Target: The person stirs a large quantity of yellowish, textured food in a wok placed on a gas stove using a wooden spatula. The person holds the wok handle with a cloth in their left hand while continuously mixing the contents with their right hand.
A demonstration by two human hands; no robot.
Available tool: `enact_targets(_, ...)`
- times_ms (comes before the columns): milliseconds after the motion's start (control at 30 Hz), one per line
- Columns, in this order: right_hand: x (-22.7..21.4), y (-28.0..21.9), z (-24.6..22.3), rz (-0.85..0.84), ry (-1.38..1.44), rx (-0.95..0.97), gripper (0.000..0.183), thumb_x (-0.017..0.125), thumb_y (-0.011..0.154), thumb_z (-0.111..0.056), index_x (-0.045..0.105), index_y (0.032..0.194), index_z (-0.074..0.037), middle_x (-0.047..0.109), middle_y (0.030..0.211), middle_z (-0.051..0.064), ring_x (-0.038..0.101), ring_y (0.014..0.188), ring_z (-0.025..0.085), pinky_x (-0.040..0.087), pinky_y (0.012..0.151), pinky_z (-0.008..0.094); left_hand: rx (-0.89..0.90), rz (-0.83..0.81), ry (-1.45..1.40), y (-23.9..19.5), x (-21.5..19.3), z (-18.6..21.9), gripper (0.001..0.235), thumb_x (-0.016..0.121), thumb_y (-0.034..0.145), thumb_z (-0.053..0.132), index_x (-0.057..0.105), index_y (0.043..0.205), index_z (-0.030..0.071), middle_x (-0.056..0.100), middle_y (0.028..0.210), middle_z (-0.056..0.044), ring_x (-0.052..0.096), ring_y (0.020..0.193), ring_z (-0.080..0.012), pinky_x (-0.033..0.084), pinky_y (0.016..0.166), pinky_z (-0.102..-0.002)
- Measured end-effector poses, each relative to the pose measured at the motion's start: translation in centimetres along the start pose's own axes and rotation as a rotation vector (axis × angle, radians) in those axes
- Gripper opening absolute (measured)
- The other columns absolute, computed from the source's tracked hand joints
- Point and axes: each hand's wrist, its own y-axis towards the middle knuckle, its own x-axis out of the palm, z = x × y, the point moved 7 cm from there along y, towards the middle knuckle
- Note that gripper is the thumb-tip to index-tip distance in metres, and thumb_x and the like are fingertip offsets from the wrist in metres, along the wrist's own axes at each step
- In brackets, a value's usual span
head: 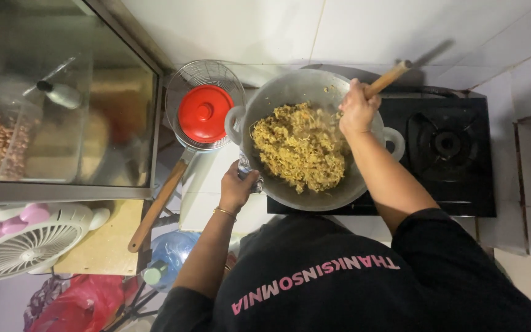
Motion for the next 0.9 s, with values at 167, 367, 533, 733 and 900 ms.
enact_targets(167,3.1,-0.2,-6.2,-0.238,-0.015,-0.104,0.046,0.073,0.101,-0.006,0.048,0.063,-0.011,0.038,0.042,0.006,0.048,0.034,0.020,0.046,0.044,0.032,0.013,0.008,0.014,0.0,0.0,0.3,0.066,0.077,0.082,0.034,0.059,0.137,0.002,0.070,0.115,-0.028,0.066,0.112,-0.0447,0.056,0.090,-0.051)
enact_targets(367,6.8,-5.9,-9.6,-0.763,-0.453,-0.544,0.037,0.075,0.095,-0.001,0.057,0.063,-0.010,0.050,0.048,0.002,0.051,0.044,0.019,0.046,0.051,0.031,0.021,0.013,0.017,0.6,0.2,-0.6,0.067,0.078,0.081,0.037,0.060,0.137,0.005,0.071,0.113,-0.026,0.068,0.110,-0.0424,0.057,0.088,-0.049)
enact_targets(533,7.2,-15.7,-9.5,-1.176,-0.186,-0.735,0.036,0.083,0.085,-0.001,0.064,0.059,-0.018,0.055,0.054,-0.003,0.053,0.043,0.016,0.047,0.046,0.029,0.008,0.031,0.032,0.3,0.3,-0.7,0.066,0.078,0.082,0.038,0.060,0.136,0.006,0.072,0.112,-0.024,0.069,0.109,-0.0401,0.057,0.087,-0.048)
enact_targets(733,9.5,-23.9,-16.2,-1.403,-0.381,-1.120,0.037,0.071,0.089,-0.012,0.052,0.057,-0.011,0.045,0.055,0.003,0.045,0.043,0.021,0.043,0.043,0.036,0.000,0.048,0.059,0.8,0.6,-1.4,0.065,0.076,0.081,0.041,0.061,0.136,0.009,0.072,0.111,-0.022,0.069,0.110,-0.0389,0.057,0.089,-0.047)
enact_targets(900,7.8,-19.8,-14.8,-1.298,-0.303,-1.144,0.032,0.075,0.090,-0.010,0.058,0.064,-0.016,0.049,0.062,0.000,0.050,0.048,0.021,0.043,0.047,0.035,0.047,0.067,0.062,0.9,0.5,-1.3,0.064,0.077,0.081,0.040,0.061,0.134,0.008,0.073,0.108,-0.022,0.070,0.106,-0.0393,0.058,0.087,-0.048)
